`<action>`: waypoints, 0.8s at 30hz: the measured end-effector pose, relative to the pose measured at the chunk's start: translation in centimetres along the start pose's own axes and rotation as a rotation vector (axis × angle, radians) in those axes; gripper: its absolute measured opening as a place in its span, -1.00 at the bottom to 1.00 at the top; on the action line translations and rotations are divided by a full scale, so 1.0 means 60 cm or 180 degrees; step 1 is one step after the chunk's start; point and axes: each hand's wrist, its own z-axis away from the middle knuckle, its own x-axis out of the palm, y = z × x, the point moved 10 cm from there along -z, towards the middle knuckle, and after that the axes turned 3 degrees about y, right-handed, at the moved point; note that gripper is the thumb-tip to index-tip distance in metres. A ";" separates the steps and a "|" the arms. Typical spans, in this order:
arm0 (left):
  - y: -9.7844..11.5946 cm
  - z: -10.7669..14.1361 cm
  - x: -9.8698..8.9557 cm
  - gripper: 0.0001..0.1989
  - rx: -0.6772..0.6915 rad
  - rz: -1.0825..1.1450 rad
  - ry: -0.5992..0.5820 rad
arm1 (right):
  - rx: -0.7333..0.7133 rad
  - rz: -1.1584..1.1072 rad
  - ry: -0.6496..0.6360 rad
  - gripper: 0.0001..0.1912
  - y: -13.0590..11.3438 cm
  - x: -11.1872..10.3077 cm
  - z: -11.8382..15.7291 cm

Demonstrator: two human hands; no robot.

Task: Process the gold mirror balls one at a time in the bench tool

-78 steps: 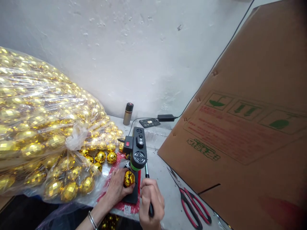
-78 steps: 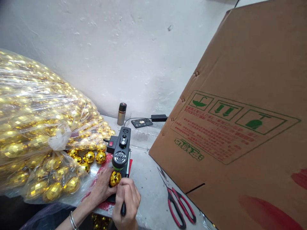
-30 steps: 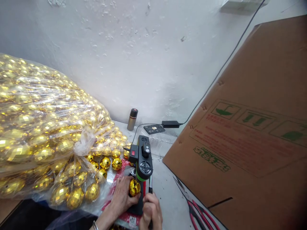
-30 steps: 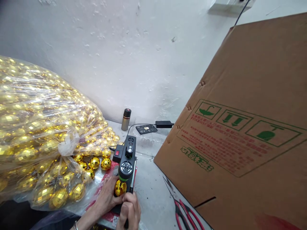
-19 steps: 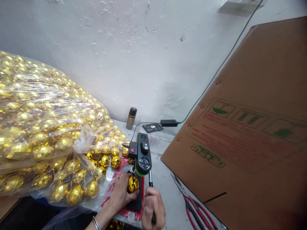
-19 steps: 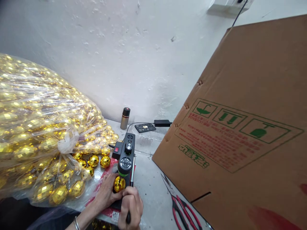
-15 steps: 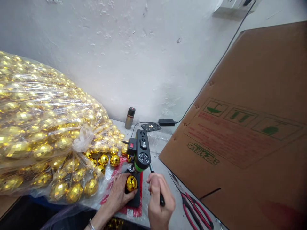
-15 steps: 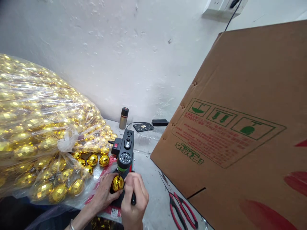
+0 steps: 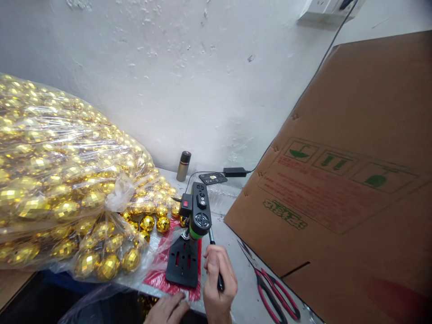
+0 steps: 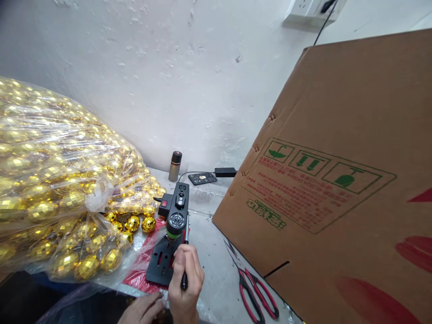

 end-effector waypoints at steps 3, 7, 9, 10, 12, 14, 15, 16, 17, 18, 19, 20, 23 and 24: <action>-0.067 -0.085 -0.077 -0.62 -0.0696 -0.0191 0.0376 | 0.0007 0.0003 -0.0004 -0.73 0.001 0.000 0.000; -0.194 -0.190 -0.133 -0.58 -0.1751 -0.0980 0.0114 | 0.0009 0.0030 0.0008 -0.71 0.000 0.001 0.001; -0.238 -0.222 -0.119 -0.55 -0.1928 -0.1051 -0.0408 | -0.0002 0.0030 0.0007 -0.70 -0.001 0.001 0.000; -0.251 -0.231 -0.111 -0.54 -0.1948 -0.1030 -0.0562 | -0.0011 0.0026 0.0006 -0.70 -0.001 0.002 0.000; -0.265 -0.242 -0.099 -0.48 -0.1935 -0.0939 -0.0692 | -0.0016 0.0010 -0.0011 -0.70 -0.002 0.003 0.001; -0.268 -0.246 -0.093 -0.44 -0.1912 -0.0840 -0.0685 | -0.0004 0.0000 -0.0024 -0.70 -0.001 0.004 0.002; -0.267 -0.247 -0.093 -0.44 -0.1889 -0.0806 -0.0690 | 0.0011 -0.0003 -0.0029 -0.71 0.000 0.003 0.002; -0.265 -0.248 -0.095 -0.45 -0.1875 -0.0734 -0.0664 | 0.0022 -0.0005 -0.0032 -0.71 0.000 0.003 0.002; -0.263 -0.248 -0.101 -0.48 -0.1898 -0.0583 -0.0582 | 0.0035 -0.0007 -0.0036 -0.71 -0.001 0.002 0.002; -0.262 -0.247 -0.110 -0.50 -0.1990 -0.0323 -0.0438 | 0.0046 -0.0014 -0.0037 -0.71 -0.001 0.002 0.000; -0.263 -0.243 -0.120 -0.50 -0.2168 0.0061 -0.0248 | 0.0065 -0.0019 -0.0041 -0.71 -0.002 0.002 -0.002; -0.264 -0.234 -0.128 -0.50 -0.2421 0.0568 -0.0057 | 0.0097 -0.0023 -0.0052 -0.71 -0.002 0.002 -0.006; -0.248 -0.192 -0.116 -0.43 -0.3325 0.2422 0.0299 | 0.0158 -0.0034 -0.0053 -0.71 -0.002 0.003 -0.019; -0.233 -0.179 -0.105 -0.41 -0.3555 0.2951 0.0329 | 0.0165 -0.0035 -0.0035 -0.71 -0.003 0.002 -0.024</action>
